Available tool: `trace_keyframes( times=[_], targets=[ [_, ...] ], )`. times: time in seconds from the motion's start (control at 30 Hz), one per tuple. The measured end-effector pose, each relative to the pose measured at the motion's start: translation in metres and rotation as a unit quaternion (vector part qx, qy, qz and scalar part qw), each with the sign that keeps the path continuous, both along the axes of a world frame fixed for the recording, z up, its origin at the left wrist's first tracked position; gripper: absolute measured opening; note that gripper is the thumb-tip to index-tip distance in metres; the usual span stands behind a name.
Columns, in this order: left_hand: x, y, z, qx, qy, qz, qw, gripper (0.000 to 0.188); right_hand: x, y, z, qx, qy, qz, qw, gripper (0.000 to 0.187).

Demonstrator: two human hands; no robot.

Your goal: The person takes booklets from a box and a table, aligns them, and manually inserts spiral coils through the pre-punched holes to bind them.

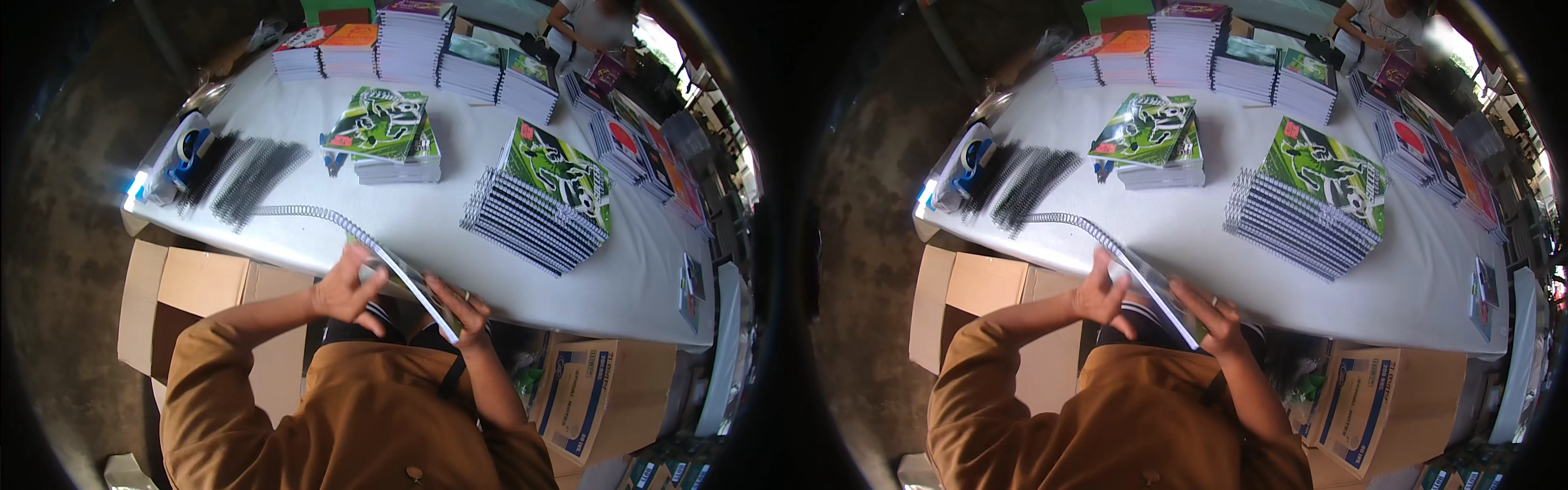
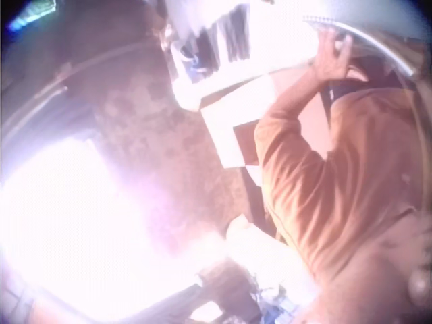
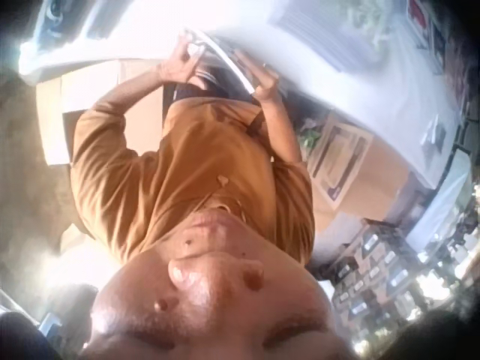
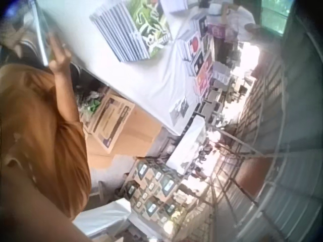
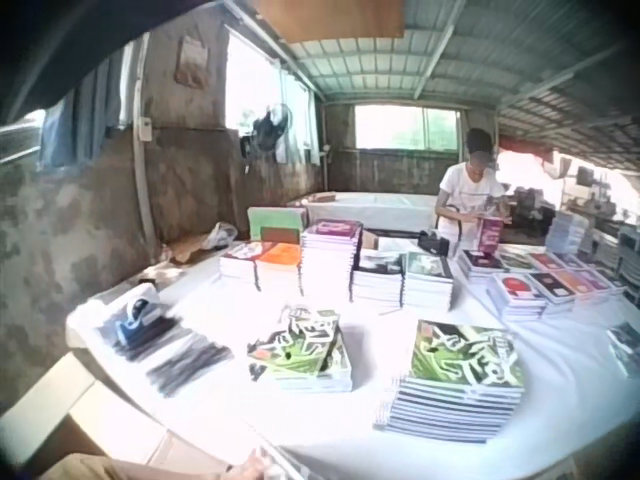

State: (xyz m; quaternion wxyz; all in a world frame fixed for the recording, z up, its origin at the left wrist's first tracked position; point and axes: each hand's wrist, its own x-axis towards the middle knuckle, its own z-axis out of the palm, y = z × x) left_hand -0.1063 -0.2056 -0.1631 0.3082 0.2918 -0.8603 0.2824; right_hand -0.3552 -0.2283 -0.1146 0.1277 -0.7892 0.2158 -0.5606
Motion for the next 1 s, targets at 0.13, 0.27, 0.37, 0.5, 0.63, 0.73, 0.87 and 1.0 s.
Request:
trace_keyframes(
  times=[0.13,0.27,0.37,0.5,0.63,0.73,0.87,1.0],
  targets=[
    [0.019,-0.067,0.078,-0.186,0.175,-0.05,0.966,0.099,0.008,0.005,0.006,0.021,0.004,0.048,0.999,0.03],
    [-0.029,-0.012,0.005,0.055,0.155,-0.078,0.983,0.102,0.0,0.0,0.004,-0.002,0.026,0.002,1.0,0.034],
    [-0.012,-0.027,0.066,-0.155,0.053,0.033,0.986,0.104,0.0,-0.003,0.002,0.005,0.022,0.015,1.0,0.035],
    [-0.024,-0.036,0.04,-0.063,0.153,-0.051,0.985,0.108,0.005,-0.003,0.0,0.009,0.018,0.04,0.999,0.033],
    [-0.04,-0.03,0.081,-0.205,0.042,-0.07,0.975,0.092,0.005,-0.005,0.001,0.002,0.028,0.002,1.0,0.032],
    [-0.013,-0.055,0.039,-0.22,0.054,-0.034,0.973,0.097,0.013,0.001,0.004,0.012,0.007,0.049,0.999,0.032],
    [-0.046,0.006,0.039,0.102,0.005,-0.162,0.982,0.104,0.005,-0.003,0.004,-0.011,0.032,-0.004,0.999,0.034],
    [-0.045,-0.017,0.058,-0.135,0.033,0.003,0.99,0.093,0.014,-0.005,0.001,0.005,0.036,0.018,0.999,0.039]
  ],
)
